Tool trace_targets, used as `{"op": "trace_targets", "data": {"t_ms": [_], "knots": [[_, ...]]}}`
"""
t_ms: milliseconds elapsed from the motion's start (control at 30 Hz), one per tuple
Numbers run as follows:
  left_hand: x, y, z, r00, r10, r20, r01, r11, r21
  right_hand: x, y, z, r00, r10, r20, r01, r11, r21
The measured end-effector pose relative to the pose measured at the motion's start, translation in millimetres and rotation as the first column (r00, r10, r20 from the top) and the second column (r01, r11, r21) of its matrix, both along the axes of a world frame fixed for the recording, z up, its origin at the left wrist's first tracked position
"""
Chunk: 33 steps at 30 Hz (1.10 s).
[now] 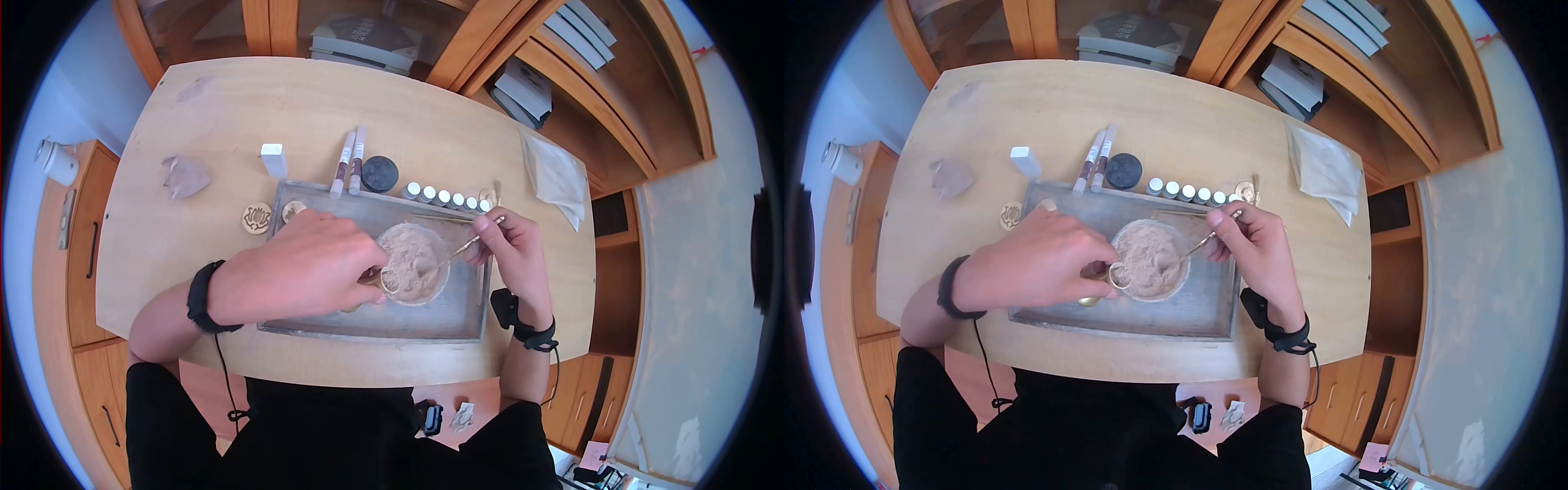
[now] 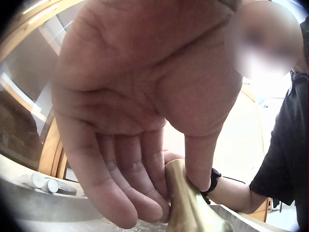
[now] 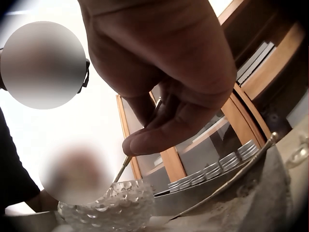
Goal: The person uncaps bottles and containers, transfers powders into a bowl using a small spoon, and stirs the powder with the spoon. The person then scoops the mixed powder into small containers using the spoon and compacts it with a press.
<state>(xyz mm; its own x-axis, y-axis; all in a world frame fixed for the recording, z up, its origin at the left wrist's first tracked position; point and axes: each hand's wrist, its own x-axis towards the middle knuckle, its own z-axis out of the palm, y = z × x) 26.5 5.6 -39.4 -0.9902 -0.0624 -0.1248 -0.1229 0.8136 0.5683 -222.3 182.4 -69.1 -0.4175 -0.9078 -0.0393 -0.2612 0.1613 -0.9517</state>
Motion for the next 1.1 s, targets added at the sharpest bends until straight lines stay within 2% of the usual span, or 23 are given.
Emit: {"op": "trace_targets", "data": {"t_ms": [67,133,167,233,367,467,600,667,700,767,800,833,900,1067,1100], "knots": [[0,0,1,1.000,-0.003,0.005,0.003,1.000,0.004,-2,0,0,1.000,-0.003,0.024,0.002,1.000,0.018],[0,0,1,1.000,0.007,0.014,-0.007,1.000,0.002,-6,0,1,0.989,-0.073,0.127,0.081,0.995,-0.060],[0,0,0,1.000,0.005,0.013,-0.005,1.000,0.002,-8,1,1,0.989,-0.074,0.126,0.082,0.995,-0.061],[1,-1,-2,1.000,0.009,0.001,-0.009,1.000,0.024,-9,3,-1,0.978,-0.088,0.190,0.131,0.966,-0.224],[-1,-2,-1,1.000,0.002,0.017,-0.002,1.000,0.026,-2,9,0,0.984,-0.005,0.179,0.063,0.946,-0.319],[-1,-3,0,0.999,0.003,0.035,-0.004,0.999,0.038,10,10,2,0.993,0.109,-0.038,-0.116,0.955,-0.275],[-1,-4,-2,1.000,-0.003,0.028,0.002,0.999,0.040,5,12,-2,0.997,0.070,-0.028,-0.076,0.916,-0.394],[0,-3,-3,1.000,-0.005,0.012,0.005,0.999,0.036,-5,11,-3,0.996,0.031,0.081,0.017,0.848,-0.530],[0,-3,-4,1.000,-0.006,0.018,0.005,0.999,0.038,-5,11,-2,0.996,0.033,0.078,0.014,0.846,-0.533],[0,-4,-2,1.000,-0.003,0.020,0.003,1.000,0.031,-7,9,2,0.988,-0.129,-0.084,0.092,0.932,-0.352],[0,-4,-2,1.000,-0.003,0.021,0.002,1.000,0.026,-5,6,1,0.988,-0.137,-0.074,0.113,0.958,-0.265],[0,-3,-2,1.000,-0.005,0.024,0.005,1.000,0.024,-3,5,0,0.987,-0.140,-0.074,0.115,0.957,-0.267],[1,-2,-3,1.000,0.001,0.015,-0.001,1.000,0.018,-1,2,-1,0.999,-0.011,-0.037,0.010,1.000,-0.023],[0,-2,2,0.999,-0.005,0.046,0.005,1.000,0.007,-6,3,0,0.995,-0.038,0.094,0.043,0.998,-0.044],[0,-2,-1,1.000,-0.007,0.030,0.007,1.000,0.015,-8,4,-1,0.990,-0.051,0.129,0.067,0.991,-0.120]]}}
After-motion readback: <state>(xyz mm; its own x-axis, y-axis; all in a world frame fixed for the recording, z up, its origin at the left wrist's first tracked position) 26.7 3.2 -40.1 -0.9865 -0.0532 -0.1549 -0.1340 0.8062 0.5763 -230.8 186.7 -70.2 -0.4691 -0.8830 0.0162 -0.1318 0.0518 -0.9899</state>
